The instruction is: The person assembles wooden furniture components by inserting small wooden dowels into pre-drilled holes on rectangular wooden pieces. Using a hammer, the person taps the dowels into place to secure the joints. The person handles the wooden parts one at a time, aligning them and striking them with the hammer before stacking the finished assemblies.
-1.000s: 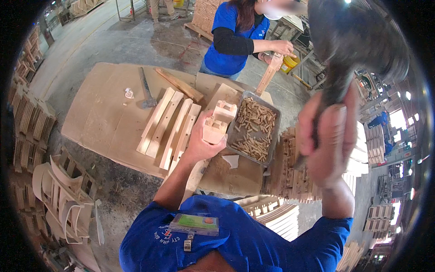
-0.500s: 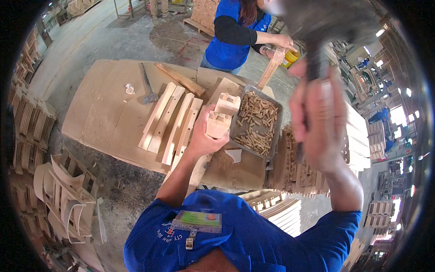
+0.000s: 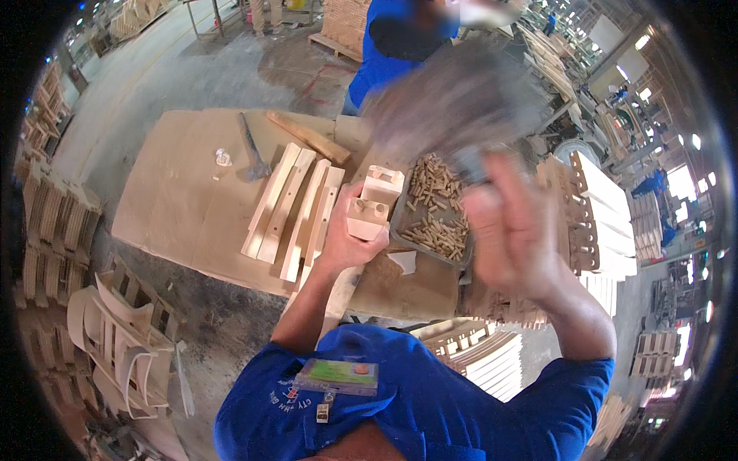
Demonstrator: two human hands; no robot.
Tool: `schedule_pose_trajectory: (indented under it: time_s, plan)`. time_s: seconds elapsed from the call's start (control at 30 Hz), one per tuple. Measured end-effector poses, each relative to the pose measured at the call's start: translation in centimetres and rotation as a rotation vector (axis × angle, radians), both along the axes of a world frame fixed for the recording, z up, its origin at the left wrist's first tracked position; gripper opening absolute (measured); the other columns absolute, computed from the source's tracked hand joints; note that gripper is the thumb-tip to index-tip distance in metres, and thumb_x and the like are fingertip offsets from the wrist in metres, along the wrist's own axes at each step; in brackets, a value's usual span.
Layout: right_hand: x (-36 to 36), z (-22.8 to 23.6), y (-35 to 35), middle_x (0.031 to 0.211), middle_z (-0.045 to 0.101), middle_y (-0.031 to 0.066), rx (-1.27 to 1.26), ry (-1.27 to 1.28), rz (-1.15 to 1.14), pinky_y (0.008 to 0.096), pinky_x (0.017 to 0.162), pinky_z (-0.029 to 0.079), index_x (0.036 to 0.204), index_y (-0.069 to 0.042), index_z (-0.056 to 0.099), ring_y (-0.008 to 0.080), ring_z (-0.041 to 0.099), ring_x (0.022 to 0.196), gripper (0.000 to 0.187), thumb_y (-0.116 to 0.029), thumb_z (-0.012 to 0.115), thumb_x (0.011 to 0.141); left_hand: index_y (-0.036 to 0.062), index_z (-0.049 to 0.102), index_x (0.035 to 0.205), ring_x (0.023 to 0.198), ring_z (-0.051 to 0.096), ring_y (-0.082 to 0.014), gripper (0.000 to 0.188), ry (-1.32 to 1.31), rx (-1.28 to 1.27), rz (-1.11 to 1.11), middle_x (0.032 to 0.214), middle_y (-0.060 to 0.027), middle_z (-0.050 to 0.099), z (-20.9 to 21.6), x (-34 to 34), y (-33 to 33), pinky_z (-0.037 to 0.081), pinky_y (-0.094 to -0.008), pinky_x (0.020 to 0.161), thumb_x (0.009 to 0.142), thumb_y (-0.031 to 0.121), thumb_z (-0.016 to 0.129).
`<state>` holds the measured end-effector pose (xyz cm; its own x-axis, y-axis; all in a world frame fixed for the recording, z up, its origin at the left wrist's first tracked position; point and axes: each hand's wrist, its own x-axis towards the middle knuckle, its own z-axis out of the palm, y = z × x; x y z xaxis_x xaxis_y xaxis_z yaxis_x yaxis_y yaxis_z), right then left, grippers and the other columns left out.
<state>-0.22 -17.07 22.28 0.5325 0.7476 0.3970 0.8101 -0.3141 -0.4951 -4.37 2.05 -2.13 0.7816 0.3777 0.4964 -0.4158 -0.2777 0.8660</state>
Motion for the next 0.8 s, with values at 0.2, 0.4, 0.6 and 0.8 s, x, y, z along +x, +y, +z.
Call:
schedule_pose_trajectory:
  time_s: [0.2, 0.4, 0.6, 0.8]
  plan:
    - [2.0, 0.9, -0.5, 0.074, 0.059, 0.0124, -0.449, 0.199, -0.051, 0.0359, 0.057, 0.042, 0.109, 0.0, 0.06, 0.0163, 0.054, 0.062, 0.019, -0.018, 0.064, 0.104, 0.0044, 0.048, 0.141, 0.108, 0.063, -0.0327, 0.078, 0.02, 0.051, 0.03, 0.115, -0.0164, 0.058, -0.3, 0.1, -0.2, 0.052, -0.0422, 0.094, 0.069, 0.014, 0.078]
    - [2.5, -0.1, 0.4, 0.07, 0.058, 0.0151, 0.046, 0.074, -0.147, 0.041, 0.059, 0.046, 0.109, -0.004, 0.062, 0.0265, 0.061, 0.063, 0.024, -0.028, 0.06, 0.107, 0.002, 0.051, 0.14, 0.108, 0.064, -0.0303, 0.075, 0.008, -0.066, -0.02, 0.116, -0.0157, 0.059, -0.2, 0.5, -0.6, 0.052, -0.0402, 0.096, 0.071, 0.011, 0.077]
    - [4.2, -1.5, -0.8, 0.076, 0.063, 0.0252, -0.374, 0.101, -0.092, 0.0533, 0.062, 0.048, 0.094, -0.001, 0.059, 0.0482, 0.065, 0.074, 0.027, -0.026, 0.061, 0.104, 0.0002, 0.052, 0.138, 0.101, 0.066, -0.0245, 0.069, 0.043, -0.122, -0.104, 0.114, -0.0121, 0.066, -0.3, -0.2, -0.3, 0.054, -0.0366, 0.089, 0.074, 0.009, 0.077]
    - [2.3, -10.1, -3.2, 0.067, 0.05, 0.0066, 0.076, 0.352, -0.086, 0.0337, 0.057, 0.041, 0.096, 0.0, 0.063, 0.0115, 0.046, 0.063, 0.026, -0.023, 0.061, 0.107, 0.0002, 0.061, 0.127, 0.103, 0.069, -0.0272, 0.055, 0.279, -0.059, -0.11, 0.113, -0.0125, 0.071, -5.7, -0.6, 1.2, 0.055, -0.0384, 0.091, 0.079, 0.016, 0.082]
